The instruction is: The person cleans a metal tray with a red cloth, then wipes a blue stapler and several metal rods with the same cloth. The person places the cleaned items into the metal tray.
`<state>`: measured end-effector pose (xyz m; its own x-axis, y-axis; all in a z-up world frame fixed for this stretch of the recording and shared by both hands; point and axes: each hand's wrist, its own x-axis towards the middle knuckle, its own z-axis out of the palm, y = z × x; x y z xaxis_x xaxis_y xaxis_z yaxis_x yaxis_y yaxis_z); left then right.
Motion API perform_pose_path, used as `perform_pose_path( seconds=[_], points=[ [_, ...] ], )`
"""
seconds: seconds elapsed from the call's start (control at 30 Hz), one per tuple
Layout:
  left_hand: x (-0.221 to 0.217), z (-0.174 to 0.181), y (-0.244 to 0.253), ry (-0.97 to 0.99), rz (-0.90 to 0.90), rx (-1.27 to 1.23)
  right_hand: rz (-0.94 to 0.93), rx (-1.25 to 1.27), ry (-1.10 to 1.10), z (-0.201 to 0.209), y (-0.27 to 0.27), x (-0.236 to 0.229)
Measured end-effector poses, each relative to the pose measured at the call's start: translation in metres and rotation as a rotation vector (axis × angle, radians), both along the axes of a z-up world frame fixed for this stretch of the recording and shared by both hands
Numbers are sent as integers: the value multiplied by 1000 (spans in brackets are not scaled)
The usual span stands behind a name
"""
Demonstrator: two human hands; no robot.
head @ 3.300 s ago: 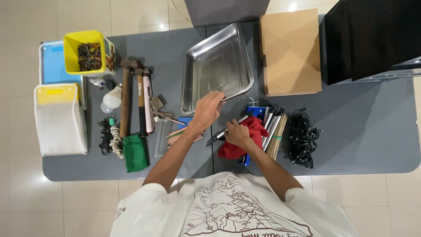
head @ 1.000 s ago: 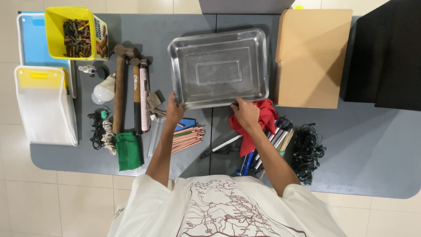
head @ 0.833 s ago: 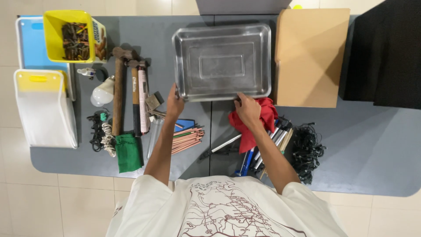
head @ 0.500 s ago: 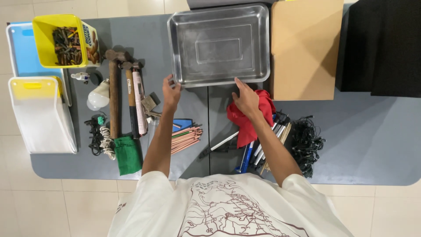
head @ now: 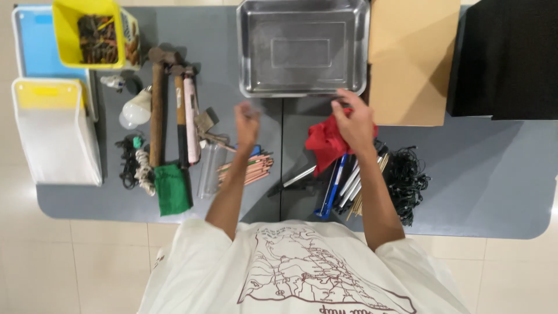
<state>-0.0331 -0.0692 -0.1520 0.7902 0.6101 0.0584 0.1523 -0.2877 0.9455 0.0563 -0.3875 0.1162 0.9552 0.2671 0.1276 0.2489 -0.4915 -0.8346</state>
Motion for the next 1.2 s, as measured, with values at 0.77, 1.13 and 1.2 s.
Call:
perform_pose_path(
  seconds=[0.77, 1.13, 1.2],
  points=[
    [-273, 256, -87, 223, -621, -1134, 201, -125, -257, 37, 105, -268],
    [-314, 209, -55, 393, -416, -714, 720, -71, 540, 25, 93, -287],
    [-314, 209, -50, 449, -315, -684, 739, -90, 530, 23, 96, -304]
  ],
)
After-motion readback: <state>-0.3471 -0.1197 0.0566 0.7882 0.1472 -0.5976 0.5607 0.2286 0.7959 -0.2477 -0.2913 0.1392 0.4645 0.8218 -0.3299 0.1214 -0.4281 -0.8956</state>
